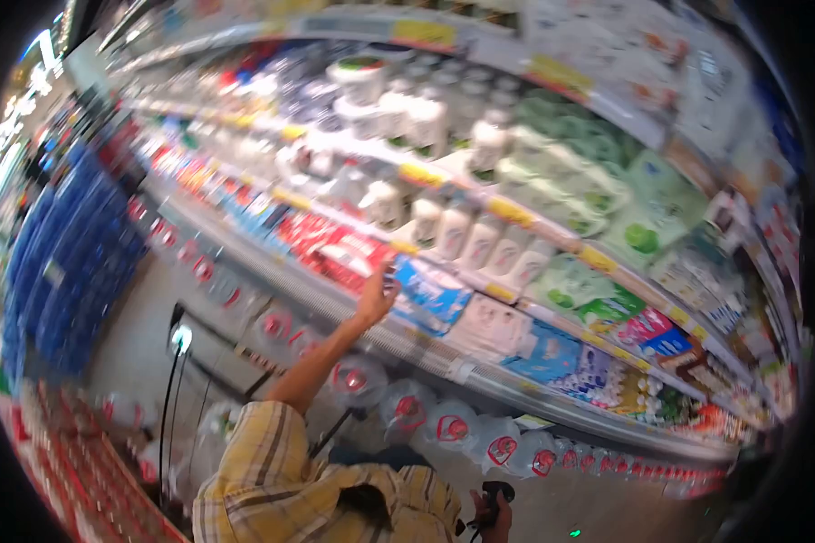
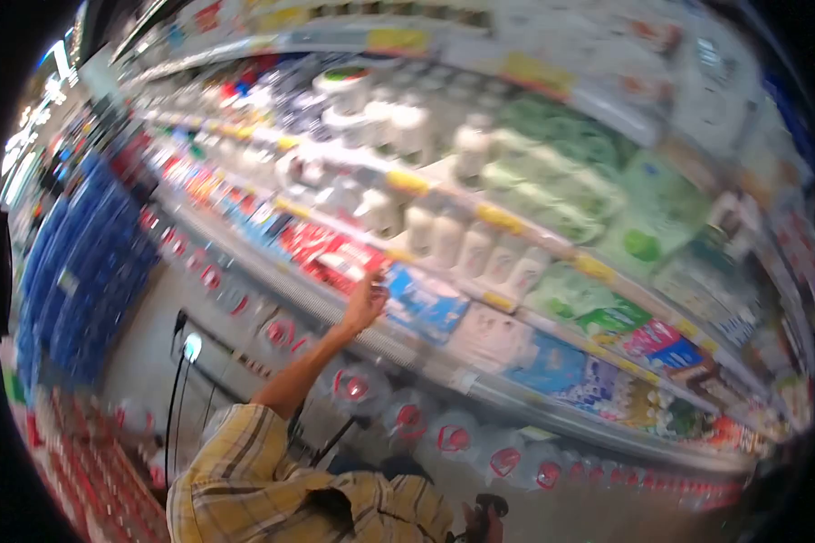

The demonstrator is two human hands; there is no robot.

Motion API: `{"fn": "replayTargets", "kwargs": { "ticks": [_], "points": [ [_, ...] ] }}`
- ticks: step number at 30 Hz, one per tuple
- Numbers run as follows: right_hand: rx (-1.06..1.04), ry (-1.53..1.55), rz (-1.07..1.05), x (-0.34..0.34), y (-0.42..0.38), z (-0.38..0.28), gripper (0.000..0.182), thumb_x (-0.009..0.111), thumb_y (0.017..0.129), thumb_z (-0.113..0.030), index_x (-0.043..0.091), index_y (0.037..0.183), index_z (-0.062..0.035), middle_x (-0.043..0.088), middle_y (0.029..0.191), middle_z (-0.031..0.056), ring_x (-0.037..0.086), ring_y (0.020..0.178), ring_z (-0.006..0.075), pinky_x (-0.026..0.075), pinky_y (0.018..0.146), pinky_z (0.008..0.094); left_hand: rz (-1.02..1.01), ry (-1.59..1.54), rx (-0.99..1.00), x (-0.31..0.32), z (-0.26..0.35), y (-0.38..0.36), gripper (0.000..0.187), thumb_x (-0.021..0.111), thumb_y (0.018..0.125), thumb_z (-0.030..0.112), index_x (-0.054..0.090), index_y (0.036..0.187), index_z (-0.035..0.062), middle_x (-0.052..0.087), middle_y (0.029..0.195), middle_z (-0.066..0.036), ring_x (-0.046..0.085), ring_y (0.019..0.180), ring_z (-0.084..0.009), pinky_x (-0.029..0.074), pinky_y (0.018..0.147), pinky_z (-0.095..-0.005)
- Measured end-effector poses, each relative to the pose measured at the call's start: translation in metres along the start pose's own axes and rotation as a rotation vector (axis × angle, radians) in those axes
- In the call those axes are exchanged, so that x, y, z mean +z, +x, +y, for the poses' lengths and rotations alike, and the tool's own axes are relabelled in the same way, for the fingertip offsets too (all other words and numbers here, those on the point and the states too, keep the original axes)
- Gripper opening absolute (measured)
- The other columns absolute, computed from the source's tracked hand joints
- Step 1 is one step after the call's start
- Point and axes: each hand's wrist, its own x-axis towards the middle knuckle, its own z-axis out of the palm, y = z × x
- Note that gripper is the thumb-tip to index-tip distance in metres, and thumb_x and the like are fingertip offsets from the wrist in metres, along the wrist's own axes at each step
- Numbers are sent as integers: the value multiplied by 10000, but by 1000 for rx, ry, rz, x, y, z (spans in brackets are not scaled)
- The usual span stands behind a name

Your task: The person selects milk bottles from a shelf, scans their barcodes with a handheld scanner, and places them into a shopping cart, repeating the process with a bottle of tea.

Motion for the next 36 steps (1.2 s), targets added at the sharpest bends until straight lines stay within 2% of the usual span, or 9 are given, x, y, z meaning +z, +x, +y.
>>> {"fn": "replayTargets", "kwargs": {
  "ticks": [1,2,5,7,11,17,24,28,36],
  "points": [
    [-27,26,-33,3,6,1,427,613,848,-314,483,1050,39,611,922,159,616,970,313,491,426,197,3,-96,-106,-16,14,-37,438,596,820,38,421,1222,32,572,990,-111,580,821,-189,491,686,-293],
    [165,-19,-116,-18,32,-8,404,600,861,-300,468,1081,12,610,899,123,626,933,322,497,428,198,51,-147,-179,-34,31,-73,393,584,833,33,446,1201,31,589,943,-91,585,790,-164,493,660,-277],
    [-39,-242,-137,36,25,-9,342,569,883,-278,500,1069,0,592,869,108,635,852,261,497,462,202,213,-232,-423,-86,76,-180,310,570,849,24,498,1151,26,603,849,-49,583,760,-112,492,636,-246],
    [214,-300,-172,39,53,-26,460,598,868,-313,449,1144,25,618,974,138,626,943,315,472,414,182,334,-67,-512,-111,98,-250,284,574,851,29,510,1128,26,599,849,-43,571,743,-103,485,636,-245],
    [385,-560,-168,104,78,-27,426,621,852,-332,489,1071,9,598,1065,239,654,861,243,454,424,163,572,-20,-729,-140,121,-365,257,589,847,37,536,1098,23,602,834,-45,559,728,-94,474,630,-245],
    [321,-869,-251,181,102,8,385,637,838,-324,513,987,8,581,1071,292,662,796,245,468,428,174,982,140,-985,-176,112,-476,237,589,841,47,563,1075,21,611,836,-44,571,749,-107,479,637,-256],
    [431,-1107,-231,228,57,61,391,622,851,-322,508,995,23,606,1041,263,663,787,261,471,428,181,1143,356,-1067,-234,45,-573,254,533,841,3,550,1094,11,625,898,-115,609,802,-195,488,694,-294],
    [346,-1138,-206,211,35,82,388,601,866,-319,471,1011,16,600,1056,268,664,795,263,474,433,181,1063,351,-1129,-270,-19,-614,288,524,806,-11,551,1092,18,621,933,-158,618,835,-249,492,716,-330],
    [297,-1087,-131,189,4,87,388,611,859,-310,475,999,26,600,1030,263,668,778,271,480,436,179,454,369,-1424,-281,-126,-640,501,509,741,59,435,1236,62,545,1041,-309,553,950,-452,447,829,-495]
  ]
}}
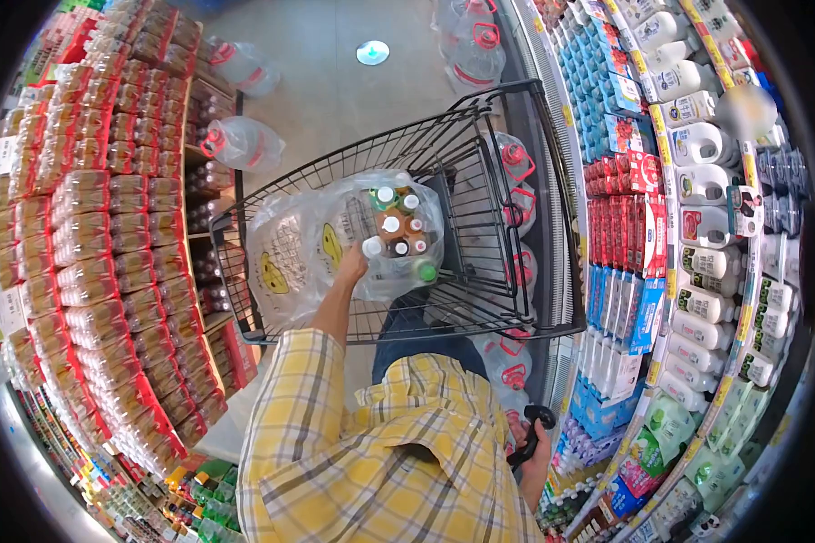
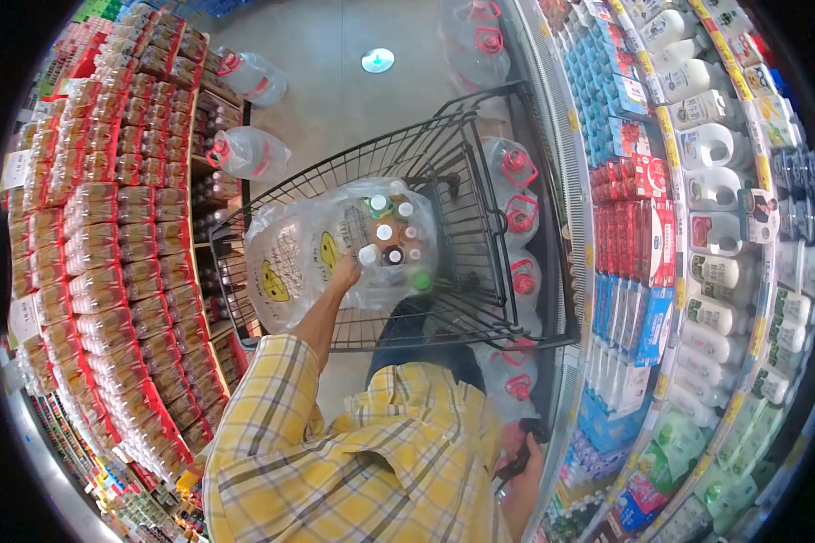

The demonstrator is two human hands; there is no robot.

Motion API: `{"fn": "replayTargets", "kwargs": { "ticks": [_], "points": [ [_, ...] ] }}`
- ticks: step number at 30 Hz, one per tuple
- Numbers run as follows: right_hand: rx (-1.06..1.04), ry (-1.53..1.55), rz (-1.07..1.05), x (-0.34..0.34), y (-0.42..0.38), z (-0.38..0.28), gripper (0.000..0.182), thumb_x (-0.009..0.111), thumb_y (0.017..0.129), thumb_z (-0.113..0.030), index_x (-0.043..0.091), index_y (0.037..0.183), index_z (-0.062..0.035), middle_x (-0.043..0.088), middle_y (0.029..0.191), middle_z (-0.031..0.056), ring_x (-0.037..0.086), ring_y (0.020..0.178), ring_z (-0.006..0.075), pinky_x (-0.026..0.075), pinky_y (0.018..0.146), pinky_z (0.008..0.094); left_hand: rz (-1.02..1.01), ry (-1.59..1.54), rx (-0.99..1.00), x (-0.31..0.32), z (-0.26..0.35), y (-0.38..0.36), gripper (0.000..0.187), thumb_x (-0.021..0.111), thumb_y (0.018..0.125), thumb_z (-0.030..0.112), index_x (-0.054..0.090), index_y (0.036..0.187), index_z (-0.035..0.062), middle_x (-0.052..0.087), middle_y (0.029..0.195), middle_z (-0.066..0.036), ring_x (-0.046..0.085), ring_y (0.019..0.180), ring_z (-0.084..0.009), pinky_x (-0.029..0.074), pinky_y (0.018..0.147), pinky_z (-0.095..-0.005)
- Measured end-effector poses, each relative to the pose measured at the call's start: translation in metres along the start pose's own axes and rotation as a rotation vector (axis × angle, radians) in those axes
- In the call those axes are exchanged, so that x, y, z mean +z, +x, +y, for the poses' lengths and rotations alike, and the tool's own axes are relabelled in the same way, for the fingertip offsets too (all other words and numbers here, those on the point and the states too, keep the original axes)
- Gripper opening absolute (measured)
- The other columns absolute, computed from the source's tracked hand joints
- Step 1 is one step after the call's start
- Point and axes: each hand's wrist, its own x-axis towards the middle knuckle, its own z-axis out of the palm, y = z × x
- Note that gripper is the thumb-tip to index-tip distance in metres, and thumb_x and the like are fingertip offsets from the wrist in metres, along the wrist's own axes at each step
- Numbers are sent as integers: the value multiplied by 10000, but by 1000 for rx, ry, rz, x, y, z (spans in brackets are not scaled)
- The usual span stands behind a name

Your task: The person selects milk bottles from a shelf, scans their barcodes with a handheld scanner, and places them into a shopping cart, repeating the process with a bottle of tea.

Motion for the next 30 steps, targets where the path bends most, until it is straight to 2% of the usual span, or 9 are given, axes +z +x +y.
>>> {"fn": "replayTargets", "kwargs": {
  "ticks": [6,8,12,14,17,20,23,25,30],
  "points": [
    [36,-8,155,19,-16,13,344,617,856,-285,503,961,22,576,1090,288,669,755,268,478,445,185,-126,293,38,13,34,8,481,498,782,43,422,1257,71,486,1118,-259,595,907,-415,496,772,-482],
    [129,-38,140,33,-25,13,340,659,823,-271,522,1008,-20,594,824,120,586,621,204,459,497,242,-130,310,45,17,36,10,473,492,799,44,419,1265,78,475,1121,-247,607,892,-402,514,746,-468],
    [127,11,135,24,-24,26,301,655,828,-267,524,957,-28,591,817,127,567,599,204,474,518,279,-125,393,25,20,44,15,400,479,831,48,437,1228,76,499,1079,-247,620,855,-388,532,710,-423],
    [97,-54,123,29,-29,30,334,597,868,-308,510,962,0,616,998,289,667,742,286,454,433,195,-117,410,60,20,40,19,363,475,839,45,452,1200,66,517,1046,-242,623,845,-382,533,700,-417],
    [30,-62,170,43,-28,28,348,607,860,-315,512,968,2,618,995,286,664,730,304,443,424,194,-70,392,139,16,15,27,338,541,805,78,476,1133,33,551,976,-228,619,843,-388,519,703,-432],
    [24,-138,144,15,-8,24,345,602,864,-313,502,984,-6,604,1027,290,661,761,302,442,423,194,-88,309,48,-20,12,11,400,629,748,146,488,1096,10,583,918,-217,611,834,-391,501,701,-450],
    [61,-172,81,28,-3,14,337,600,865,-312,506,981,-10,596,1045,290,658,804,296,441,429,188,116,244,271,-45,7,-6,464,680,693,175,500,1088,11,622,881,-195,610,828,-380,490,684,-436],
    [56,-110,-27,31,3,7,340,596,866,-311,503,996,-10,599,1039,290,658,805,292,439,433,183,152,50,139,-73,26,-28,429,700,681,190,530,1033,16,613,852,-192,620,765,-321,485,660,-386],
    [50,-139,-155,40,3,-21,365,573,878,-311,469,1104,-44,588,1101,255,657,818,234,444,470,188,228,-193,147,-124,62,-88,381,706,695,157,530,1009,31,579,825,-98,575,729,-174,460,639,-290]
  ]
}}
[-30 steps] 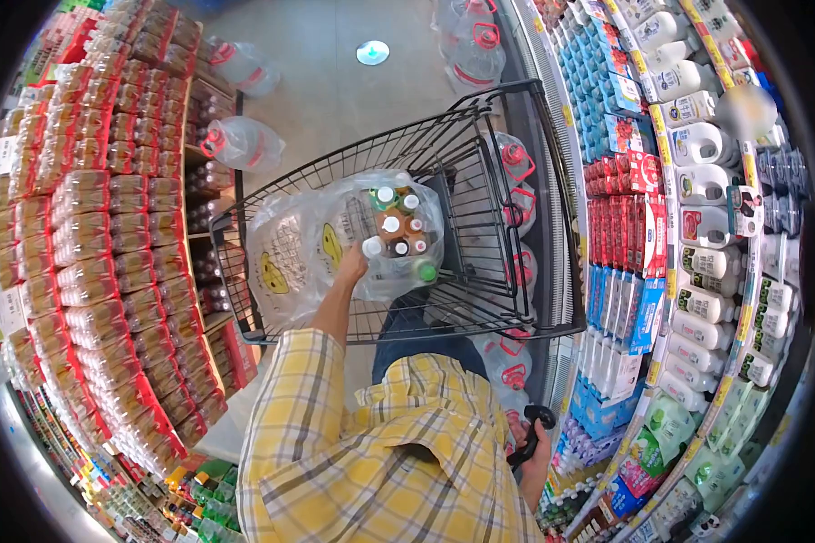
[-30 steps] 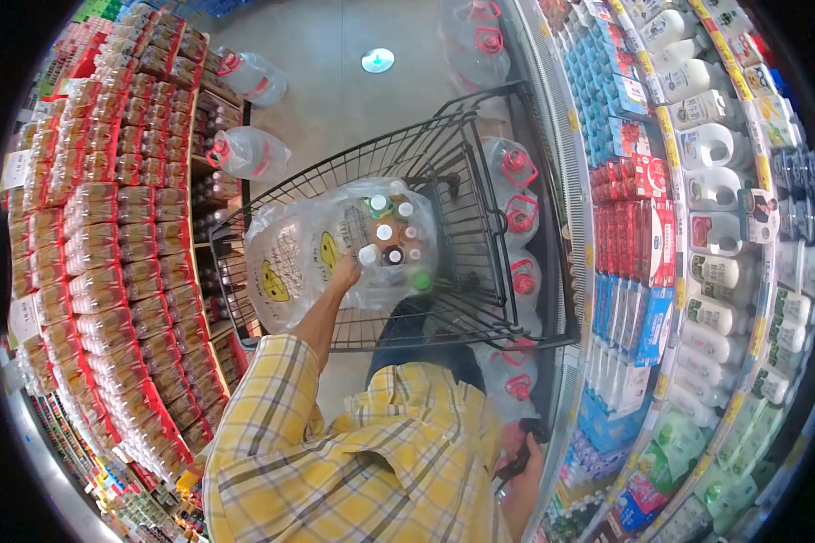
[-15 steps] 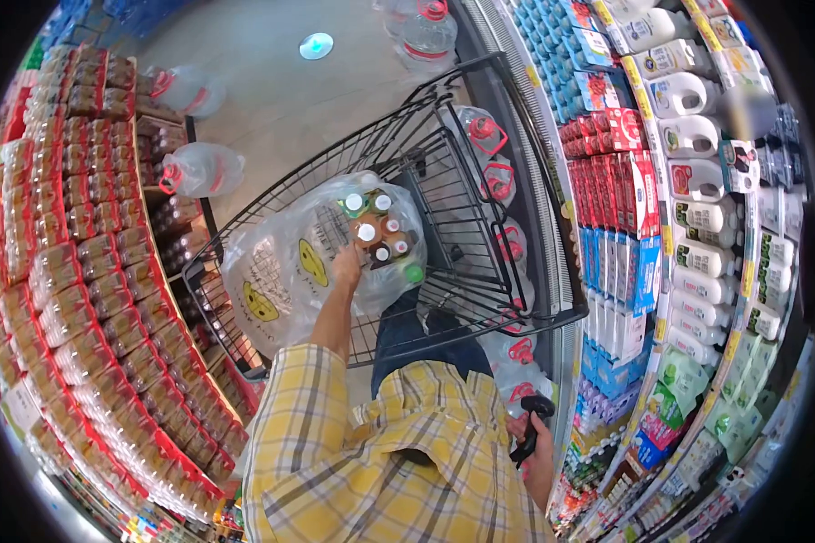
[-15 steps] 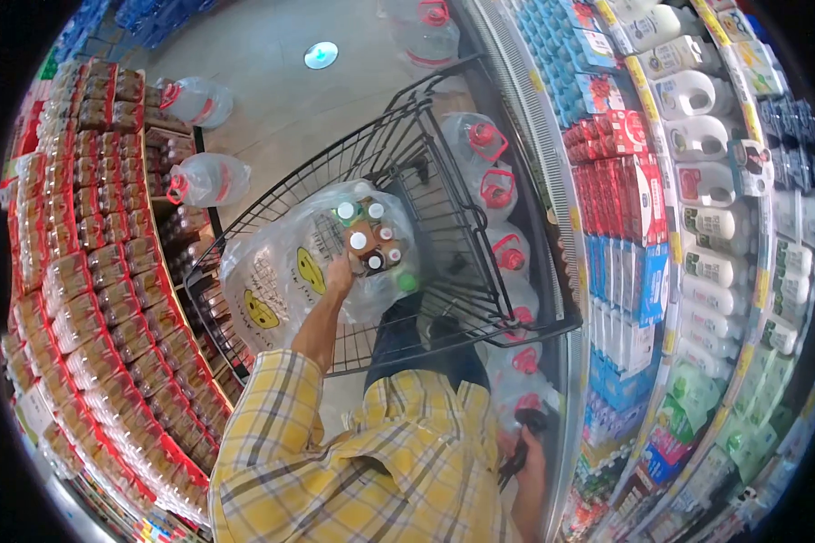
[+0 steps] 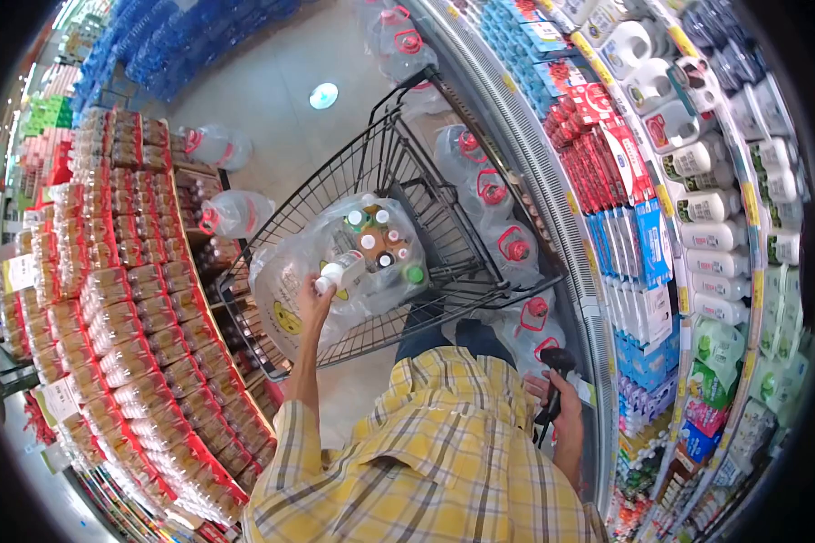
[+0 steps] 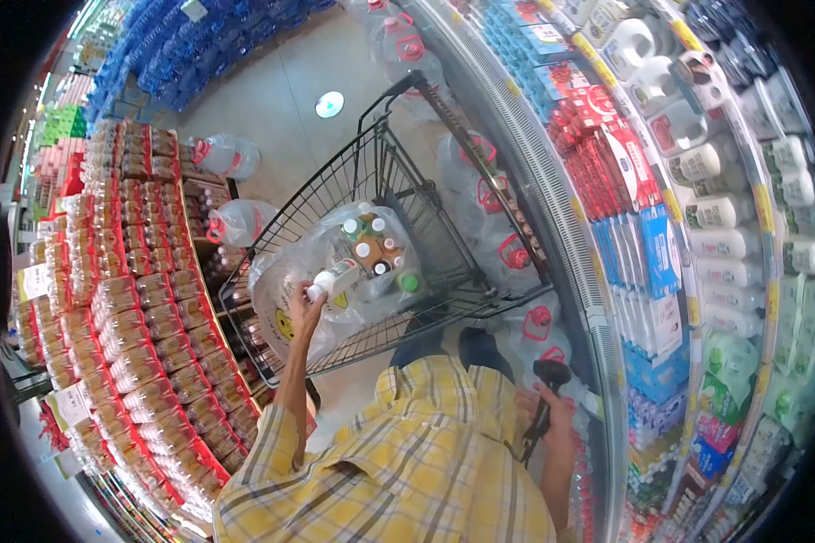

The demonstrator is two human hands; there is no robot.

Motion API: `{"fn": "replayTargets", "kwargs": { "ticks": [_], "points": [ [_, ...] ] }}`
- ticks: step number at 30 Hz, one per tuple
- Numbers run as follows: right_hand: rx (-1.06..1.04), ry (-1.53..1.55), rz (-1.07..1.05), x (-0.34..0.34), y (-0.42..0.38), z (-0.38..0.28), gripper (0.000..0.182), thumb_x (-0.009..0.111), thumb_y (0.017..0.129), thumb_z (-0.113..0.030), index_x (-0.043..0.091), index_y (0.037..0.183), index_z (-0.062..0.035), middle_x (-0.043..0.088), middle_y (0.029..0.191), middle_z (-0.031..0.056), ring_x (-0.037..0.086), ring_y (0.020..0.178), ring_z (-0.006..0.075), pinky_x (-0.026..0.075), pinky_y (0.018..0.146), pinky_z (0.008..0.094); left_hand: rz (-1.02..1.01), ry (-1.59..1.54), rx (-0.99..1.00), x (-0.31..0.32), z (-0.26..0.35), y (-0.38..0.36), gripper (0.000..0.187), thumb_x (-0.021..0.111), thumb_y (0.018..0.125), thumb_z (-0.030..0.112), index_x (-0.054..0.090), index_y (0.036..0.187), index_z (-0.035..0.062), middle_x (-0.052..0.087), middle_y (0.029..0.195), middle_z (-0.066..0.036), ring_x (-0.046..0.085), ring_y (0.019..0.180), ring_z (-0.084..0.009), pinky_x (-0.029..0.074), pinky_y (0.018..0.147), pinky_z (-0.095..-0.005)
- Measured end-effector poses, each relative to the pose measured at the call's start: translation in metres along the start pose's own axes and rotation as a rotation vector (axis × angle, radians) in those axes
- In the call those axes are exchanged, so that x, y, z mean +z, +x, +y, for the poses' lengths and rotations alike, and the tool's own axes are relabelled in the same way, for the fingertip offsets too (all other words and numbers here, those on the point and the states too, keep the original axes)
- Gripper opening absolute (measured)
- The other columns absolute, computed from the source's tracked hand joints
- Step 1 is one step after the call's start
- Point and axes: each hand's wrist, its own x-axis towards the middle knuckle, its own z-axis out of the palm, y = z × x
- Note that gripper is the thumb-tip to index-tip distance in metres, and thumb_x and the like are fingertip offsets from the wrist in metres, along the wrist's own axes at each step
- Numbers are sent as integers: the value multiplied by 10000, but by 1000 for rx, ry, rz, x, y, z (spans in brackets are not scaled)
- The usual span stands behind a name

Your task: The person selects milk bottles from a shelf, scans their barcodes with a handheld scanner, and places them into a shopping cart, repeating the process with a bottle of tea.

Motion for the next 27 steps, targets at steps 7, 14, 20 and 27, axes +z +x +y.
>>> {"fn": "replayTargets", "kwargs": {
  "ticks": [7,14,20,27],
  "points": [
    [-144,28,-249,-13,-34,-38,351,626,832,-229,456,1085,-54,611,1079,214,664,829,231,434,477,194,68,-337,105,-44,147,-86,314,693,723,43,532,991,33,555,886,-34,565,754,-118,499,632,-254],
    [-411,23,-398,-23,-71,-65,374,649,815,-164,462,1118,-51,558,1171,232,613,1003,294,462,460,183,-395,-779,156,-1,278,-137,279,607,798,137,474,1029,55,593,975,-103,643,850,-220,579,706,-358],
    [-534,144,-415,-41,-90,-70,384,645,817,-142,496,1146,-13,591,1120,148,591,1054,264,504,648,262,-940,-819,172,74,351,-179,237,610,789,151,476,960,56,616,917,-107,656,780,-218,598,603,-374],
    [-592,483,-305,-74,-69,-49,337,679,800,-184,519,1070,-59,560,869,21,560,719,124,440,498,238,-1276,-597,143,112,397,-210,178,576,813,54,488,967,58,625,887,-86,651,771,-175,591,601,-325]
  ]
}}
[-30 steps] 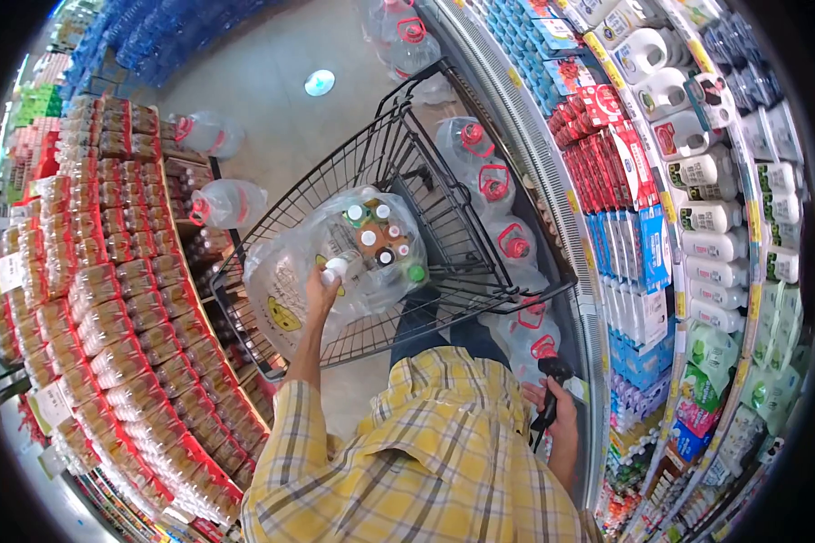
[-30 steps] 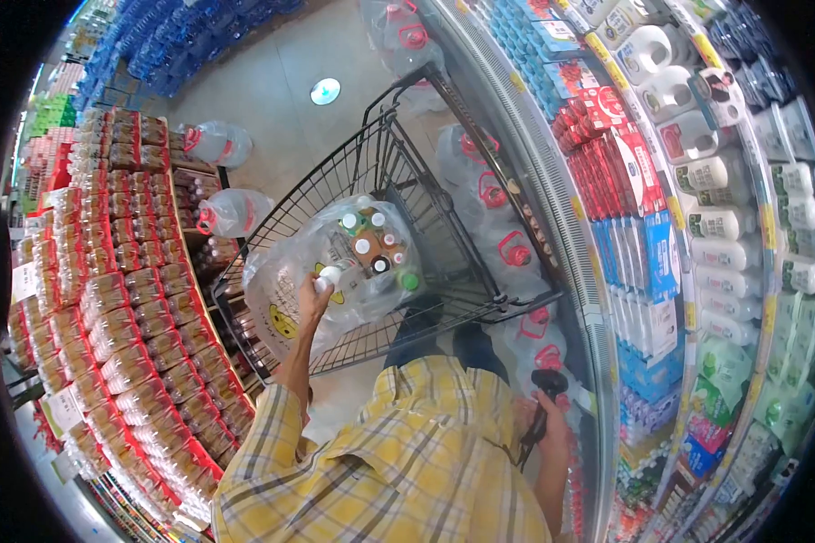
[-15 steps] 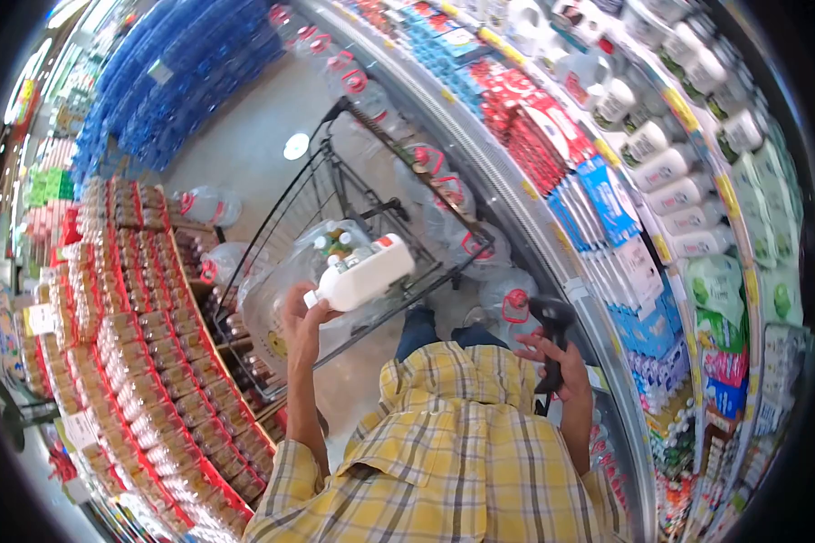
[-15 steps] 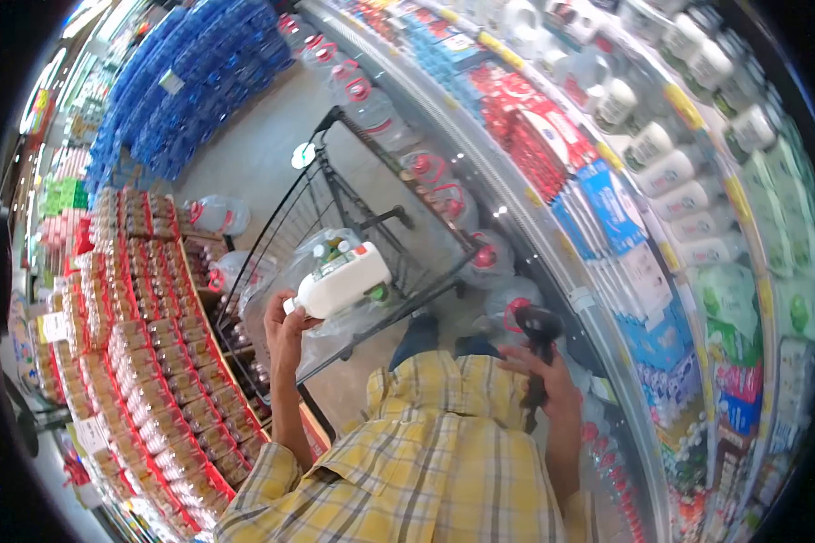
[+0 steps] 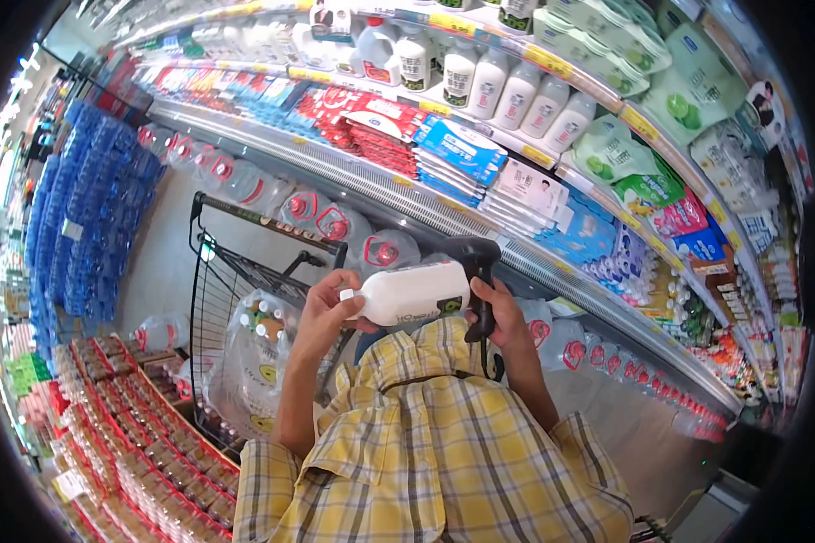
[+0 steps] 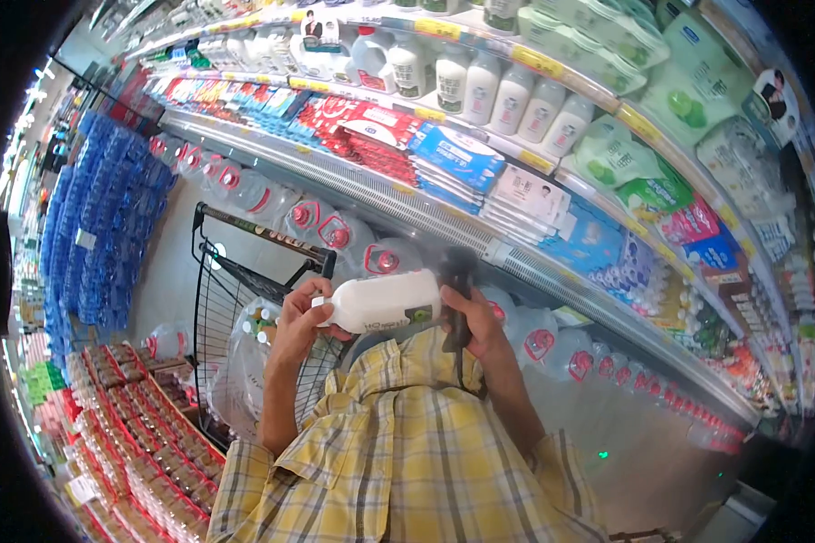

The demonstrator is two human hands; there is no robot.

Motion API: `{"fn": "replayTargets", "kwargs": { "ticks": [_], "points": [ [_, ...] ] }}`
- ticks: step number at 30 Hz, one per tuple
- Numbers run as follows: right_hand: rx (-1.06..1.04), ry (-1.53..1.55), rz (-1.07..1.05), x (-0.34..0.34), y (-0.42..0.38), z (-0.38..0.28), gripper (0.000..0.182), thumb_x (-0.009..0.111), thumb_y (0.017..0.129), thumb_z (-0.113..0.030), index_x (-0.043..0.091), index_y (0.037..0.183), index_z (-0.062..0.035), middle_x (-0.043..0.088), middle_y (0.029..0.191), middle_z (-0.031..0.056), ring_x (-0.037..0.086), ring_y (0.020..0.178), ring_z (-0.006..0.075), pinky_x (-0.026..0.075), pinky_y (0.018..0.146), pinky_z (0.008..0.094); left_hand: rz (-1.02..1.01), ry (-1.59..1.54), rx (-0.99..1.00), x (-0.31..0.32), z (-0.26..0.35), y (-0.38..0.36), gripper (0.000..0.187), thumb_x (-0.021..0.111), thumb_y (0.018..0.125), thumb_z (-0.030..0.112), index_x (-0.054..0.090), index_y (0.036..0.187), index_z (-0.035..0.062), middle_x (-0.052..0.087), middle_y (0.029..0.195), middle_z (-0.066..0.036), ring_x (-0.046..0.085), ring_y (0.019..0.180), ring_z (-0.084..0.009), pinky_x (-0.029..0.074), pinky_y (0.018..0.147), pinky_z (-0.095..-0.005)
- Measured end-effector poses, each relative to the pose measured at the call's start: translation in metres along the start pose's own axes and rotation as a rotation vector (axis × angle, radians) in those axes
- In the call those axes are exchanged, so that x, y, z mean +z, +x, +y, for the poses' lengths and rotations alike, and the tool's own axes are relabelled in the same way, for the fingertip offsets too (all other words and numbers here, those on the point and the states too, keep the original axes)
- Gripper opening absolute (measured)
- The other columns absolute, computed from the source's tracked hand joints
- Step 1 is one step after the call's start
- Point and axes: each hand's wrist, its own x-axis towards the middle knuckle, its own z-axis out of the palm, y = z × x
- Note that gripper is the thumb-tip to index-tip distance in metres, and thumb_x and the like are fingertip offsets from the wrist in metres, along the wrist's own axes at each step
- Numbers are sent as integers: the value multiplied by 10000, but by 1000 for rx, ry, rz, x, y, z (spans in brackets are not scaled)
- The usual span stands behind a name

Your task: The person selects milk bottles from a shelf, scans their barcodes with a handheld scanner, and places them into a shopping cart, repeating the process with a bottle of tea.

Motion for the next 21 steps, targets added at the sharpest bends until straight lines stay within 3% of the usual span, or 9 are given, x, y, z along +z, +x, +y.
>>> {"fn": "replayTargets", "kwargs": {
  "ticks": [4,6,8,10,11,12,14,18,21],
  "points": [
    [-41,-71,119,-16,4,11,299,692,773,-172,538,1002,-58,522,696,22,503,455,135,435,410,275,-27,120,-32,15,13,0,207,599,832,68,476,999,71,612,888,-79,643,771,-174,585,599,-314],
    [-29,-31,109,-14,3,9,293,658,797,-194,546,1025,-48,556,724,32,532,501,145,453,416,271,-11,133,28,19,6,2,238,611,844,84,461,1028,71,602,877,-74,638,774,-168,572,590,-292],
    [20,34,-27,-20,6,12,285,617,819,-237,574,1024,-43,617,820,54,561,580,142,452,451,264,-95,220,126,12,1,2,344,688,803,133,456,1050,76,580,886,-44,600,819,-119,524,618,-246],
    [61,-25,26,-2,-9,4,286,592,825,-311,613,963,-61,601,797,25,542,602,117,451,510,259,-180,310,297,13,6,1,465,771,730,175,459,1064,86,549,909,-2,544,849,-74,465,656,-218],
    [-84,-58,99,14,-19,7,291,523,874,-304,581,963,-32,581,780,58,507,601,127,371,458,232,-207,235,306,15,8,1,566,825,659,187,457,1078,88,528,940,21,498,875,-52,432,696,-211],
    [-108,-122,132,51,-43,-7,295,514,880,-313,570,974,-38,580,818,57,504,628,107,382,485,213,-232,139,281,14,5,1,612,834,642,167,446,1107,79,525,968,19,510,903,-61,442,724,-219],
    [-40,-121,62,44,-37,-7,299,506,885,-311,559,990,-36,586,830,55,500,610,93,379,478,193,-200,-88,342,26,7,0,655,840,618,140,439,1132,80,519,995,18,516,938,-73,444,764,-224],
    [95,-18,-84,10,2,6,306,479,895,-314,552,1010,-41,604,846,62,498,576,82,351,412,171,-3,286,539,23,-15,6,890,843,599,309,362,1312,81,480,1168,-39,458,1143,-151,371,966,-316],
    [118,-57,-128,27,-4,0,324,446,921,-314,534,1055,-33,606,867,69,510,599,79,367,429,167,-33,100,509,33,-28,-2,878,764,698,400,304,1380,93,449,1248,-60,415,1202,-189,323,1014,-351]
  ]
}}
